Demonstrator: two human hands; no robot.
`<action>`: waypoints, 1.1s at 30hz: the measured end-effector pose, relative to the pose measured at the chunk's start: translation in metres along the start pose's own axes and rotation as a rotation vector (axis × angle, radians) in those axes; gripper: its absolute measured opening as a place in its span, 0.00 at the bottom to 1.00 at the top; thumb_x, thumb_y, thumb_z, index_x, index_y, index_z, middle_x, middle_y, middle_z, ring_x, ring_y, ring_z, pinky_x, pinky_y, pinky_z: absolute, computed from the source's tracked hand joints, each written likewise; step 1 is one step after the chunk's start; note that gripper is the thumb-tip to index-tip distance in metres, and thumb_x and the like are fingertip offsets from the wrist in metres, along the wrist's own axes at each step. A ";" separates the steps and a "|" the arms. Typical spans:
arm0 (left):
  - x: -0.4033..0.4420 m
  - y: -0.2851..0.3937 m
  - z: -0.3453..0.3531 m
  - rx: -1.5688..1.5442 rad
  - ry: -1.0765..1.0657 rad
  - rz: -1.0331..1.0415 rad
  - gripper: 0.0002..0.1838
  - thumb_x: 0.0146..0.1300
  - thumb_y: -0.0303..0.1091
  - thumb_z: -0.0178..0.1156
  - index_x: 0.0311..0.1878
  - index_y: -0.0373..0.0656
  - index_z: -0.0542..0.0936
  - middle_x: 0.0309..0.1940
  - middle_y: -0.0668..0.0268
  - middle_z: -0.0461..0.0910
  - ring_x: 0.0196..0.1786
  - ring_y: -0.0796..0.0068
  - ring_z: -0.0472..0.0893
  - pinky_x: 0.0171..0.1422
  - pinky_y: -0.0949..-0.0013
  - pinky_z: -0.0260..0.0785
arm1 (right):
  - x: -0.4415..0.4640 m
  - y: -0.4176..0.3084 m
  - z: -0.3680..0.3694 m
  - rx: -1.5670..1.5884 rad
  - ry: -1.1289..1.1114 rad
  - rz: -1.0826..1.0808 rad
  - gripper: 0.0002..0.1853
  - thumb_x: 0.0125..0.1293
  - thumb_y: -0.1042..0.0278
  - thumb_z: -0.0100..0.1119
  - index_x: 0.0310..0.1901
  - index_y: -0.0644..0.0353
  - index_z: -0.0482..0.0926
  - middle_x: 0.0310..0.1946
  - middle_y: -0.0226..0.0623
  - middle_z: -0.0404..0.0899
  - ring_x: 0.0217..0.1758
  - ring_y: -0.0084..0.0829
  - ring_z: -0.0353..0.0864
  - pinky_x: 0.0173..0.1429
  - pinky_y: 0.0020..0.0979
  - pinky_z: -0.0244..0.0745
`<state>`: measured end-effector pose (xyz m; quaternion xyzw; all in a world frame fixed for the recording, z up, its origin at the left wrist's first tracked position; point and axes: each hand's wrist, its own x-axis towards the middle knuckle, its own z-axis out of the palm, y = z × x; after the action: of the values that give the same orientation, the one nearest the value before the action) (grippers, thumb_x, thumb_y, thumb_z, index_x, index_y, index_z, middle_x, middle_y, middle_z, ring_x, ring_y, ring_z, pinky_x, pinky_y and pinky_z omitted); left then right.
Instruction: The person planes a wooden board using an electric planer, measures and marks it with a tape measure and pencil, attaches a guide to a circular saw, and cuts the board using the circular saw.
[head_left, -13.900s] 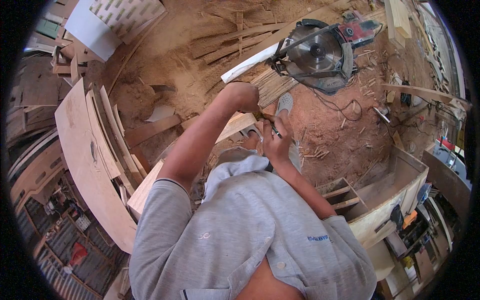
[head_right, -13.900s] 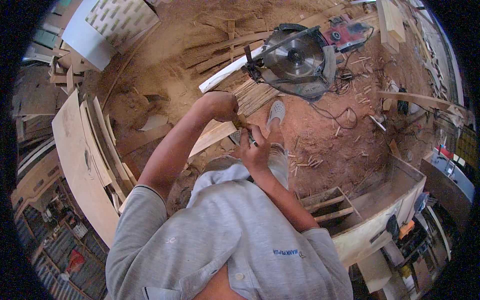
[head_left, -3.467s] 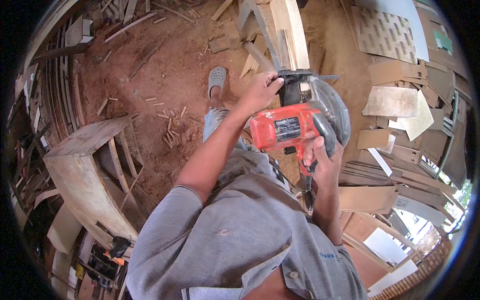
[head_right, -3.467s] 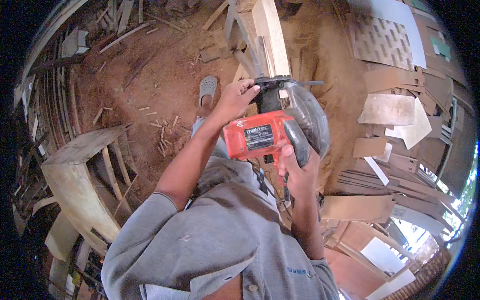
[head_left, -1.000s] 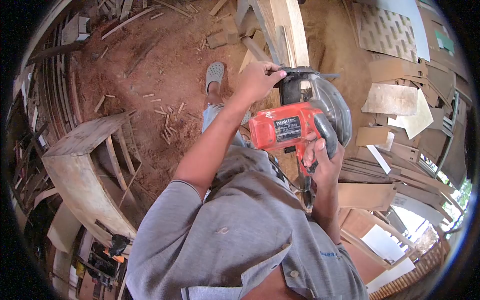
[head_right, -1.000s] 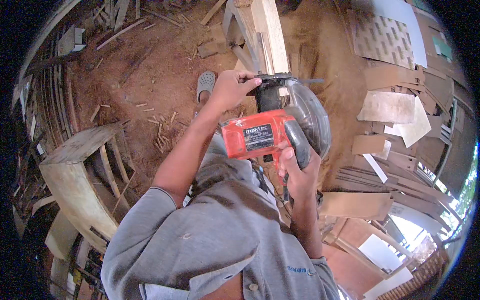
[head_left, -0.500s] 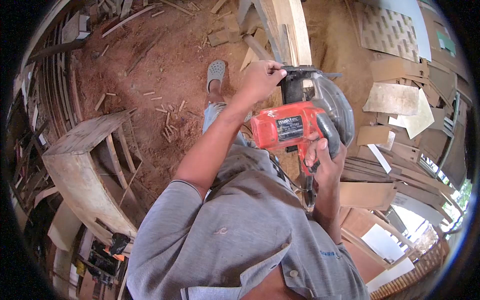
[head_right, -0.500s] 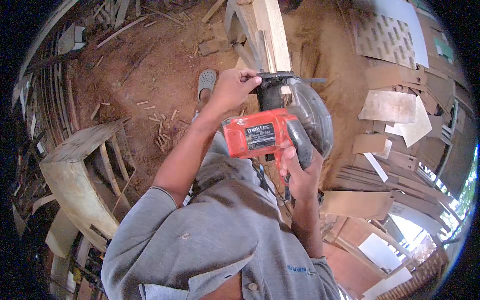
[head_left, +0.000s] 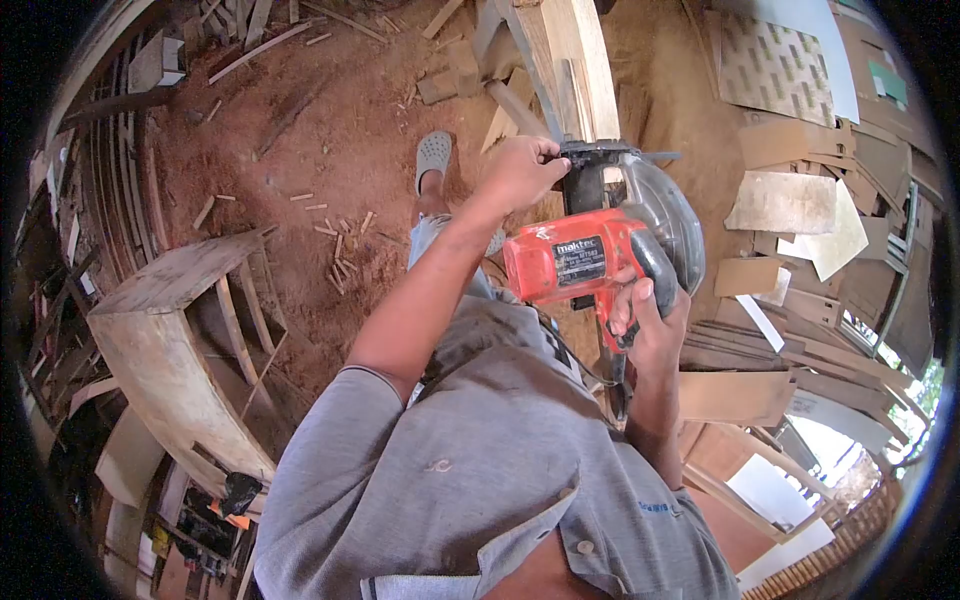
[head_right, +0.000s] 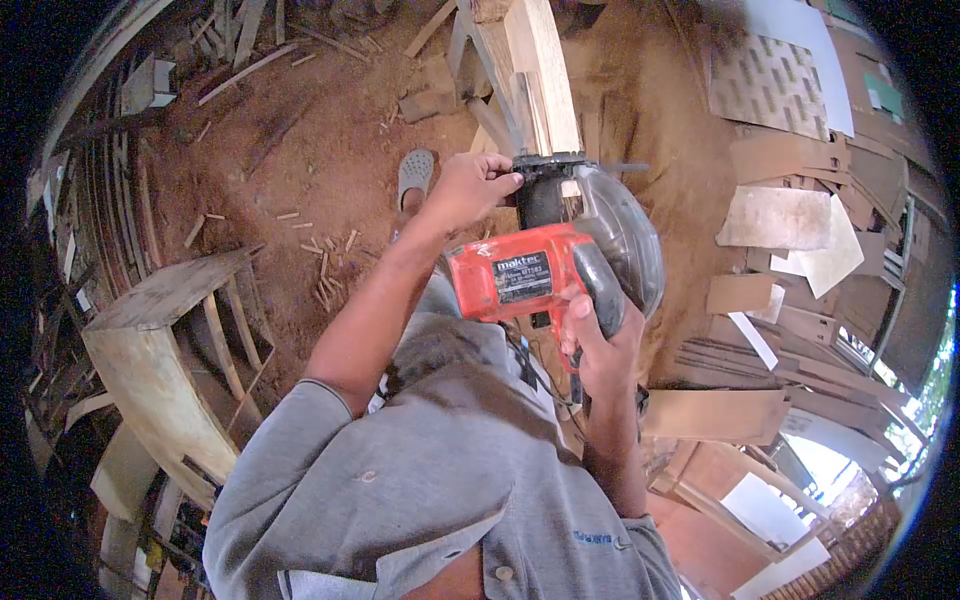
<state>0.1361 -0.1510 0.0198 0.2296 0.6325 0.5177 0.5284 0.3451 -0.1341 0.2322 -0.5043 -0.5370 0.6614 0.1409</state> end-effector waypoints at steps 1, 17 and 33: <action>-0.001 0.005 -0.002 0.018 -0.008 -0.017 0.12 0.73 0.33 0.68 0.50 0.32 0.89 0.32 0.70 0.88 0.33 0.85 0.82 0.39 0.72 0.78 | 0.000 0.000 0.000 -0.001 -0.004 -0.002 0.19 0.78 0.53 0.66 0.49 0.66 0.83 0.22 0.27 0.75 0.21 0.18 0.71 0.26 0.26 0.67; -0.006 0.027 -0.007 0.111 0.003 -0.029 0.11 0.66 0.34 0.68 0.43 0.35 0.89 0.24 0.68 0.83 0.27 0.83 0.78 0.34 0.68 0.70 | 0.000 -0.005 0.002 -0.067 -0.018 -0.001 0.19 0.79 0.55 0.65 0.49 0.68 0.82 0.22 0.28 0.76 0.22 0.19 0.72 0.28 0.25 0.68; -0.003 0.041 -0.001 0.269 0.076 -0.057 0.15 0.60 0.40 0.68 0.40 0.37 0.90 0.23 0.59 0.84 0.24 0.70 0.82 0.33 0.60 0.73 | 0.000 0.000 -0.002 0.030 -0.029 -0.002 0.18 0.80 0.56 0.65 0.49 0.68 0.82 0.22 0.27 0.75 0.21 0.19 0.72 0.28 0.26 0.68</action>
<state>0.1258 -0.1388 0.0579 0.2605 0.7221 0.4213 0.4830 0.3468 -0.1328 0.2320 -0.4918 -0.5294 0.6766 0.1413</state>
